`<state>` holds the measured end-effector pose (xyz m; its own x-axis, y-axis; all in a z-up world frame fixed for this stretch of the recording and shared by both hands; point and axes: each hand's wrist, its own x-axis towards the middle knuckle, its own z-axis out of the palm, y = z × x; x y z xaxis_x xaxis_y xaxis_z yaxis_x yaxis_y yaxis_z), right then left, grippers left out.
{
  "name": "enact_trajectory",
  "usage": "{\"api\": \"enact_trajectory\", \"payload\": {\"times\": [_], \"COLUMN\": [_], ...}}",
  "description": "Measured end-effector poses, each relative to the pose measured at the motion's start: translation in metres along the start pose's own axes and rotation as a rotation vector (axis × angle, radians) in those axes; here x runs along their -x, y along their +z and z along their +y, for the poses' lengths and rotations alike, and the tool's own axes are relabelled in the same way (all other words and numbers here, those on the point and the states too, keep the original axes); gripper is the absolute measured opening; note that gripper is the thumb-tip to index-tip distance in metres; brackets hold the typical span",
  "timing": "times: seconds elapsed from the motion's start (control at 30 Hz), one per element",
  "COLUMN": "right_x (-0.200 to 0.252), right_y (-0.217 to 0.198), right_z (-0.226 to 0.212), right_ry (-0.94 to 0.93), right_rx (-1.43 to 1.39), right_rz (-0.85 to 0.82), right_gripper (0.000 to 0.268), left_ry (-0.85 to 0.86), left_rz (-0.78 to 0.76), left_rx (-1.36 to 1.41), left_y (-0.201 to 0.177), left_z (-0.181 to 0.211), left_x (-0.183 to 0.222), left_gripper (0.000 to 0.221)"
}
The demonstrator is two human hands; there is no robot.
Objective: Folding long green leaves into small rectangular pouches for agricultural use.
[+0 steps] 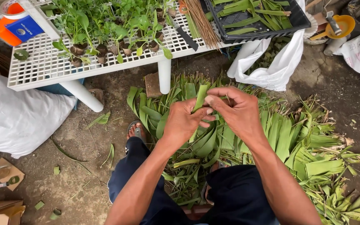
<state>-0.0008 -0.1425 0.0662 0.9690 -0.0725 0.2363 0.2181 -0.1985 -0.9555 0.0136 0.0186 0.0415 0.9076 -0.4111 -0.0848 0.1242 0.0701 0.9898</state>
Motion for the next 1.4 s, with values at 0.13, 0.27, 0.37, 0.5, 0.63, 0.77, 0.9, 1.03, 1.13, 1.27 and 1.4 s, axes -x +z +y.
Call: {"api": "enact_trajectory", "payload": {"times": [0.13,0.27,0.37,0.5,0.63,0.77,0.9,1.03,1.13,1.27,1.4], "right_x": [-0.002,0.009,0.014,0.019,0.024,0.032,0.037,0.041,0.043,0.041,0.041], "right_y": [0.015,0.014,0.006,-0.01,-0.029,-0.039,-0.043,-0.051,-0.053,-0.055,-0.049], "right_z": [0.015,0.041,0.055,0.061,0.058,0.052,0.056,0.045,0.043,0.055,0.059], "right_ry": [0.008,0.17,0.196,0.17,0.07,-0.177,-0.352,-0.338,-0.331,-0.297,-0.125], "right_rx": [-0.104,-0.348,-0.366,-0.302,-0.225,0.018,0.291,0.38,0.385,0.251,-0.059], "right_rz": [-0.022,0.023,0.107,0.22,0.313,0.237,0.141,0.202,0.225,0.237,0.187], "right_gripper": [0.02,0.012,0.009,0.011,0.017,0.037,0.044,0.031,0.029,0.02,0.017], "left_ry": [0.016,-0.02,-0.122,-0.182,-0.141,-0.115,-0.111,-0.166,-0.145,-0.158,-0.039], "left_rz": [0.018,0.012,-0.069,-0.143,-0.151,-0.064,-0.057,-0.053,-0.067,-0.011,0.115], "left_rx": [-0.084,0.153,0.382,0.46,0.411,0.431,0.418,0.326,0.222,0.19,0.164], "left_y": [-0.005,-0.003,0.0,0.011,0.022,0.028,0.029,0.034,0.037,0.038,0.038], "left_z": [-0.014,-0.001,0.006,-0.006,-0.017,-0.021,-0.022,-0.015,-0.031,-0.021,-0.019], "left_x": [0.005,0.017,0.021,0.019,0.017,0.015,0.012,0.014,0.006,0.005,0.006], "left_gripper": [0.018,0.022,0.034,0.035,0.022,0.016,0.017,0.017,0.02,0.02,0.021]}}
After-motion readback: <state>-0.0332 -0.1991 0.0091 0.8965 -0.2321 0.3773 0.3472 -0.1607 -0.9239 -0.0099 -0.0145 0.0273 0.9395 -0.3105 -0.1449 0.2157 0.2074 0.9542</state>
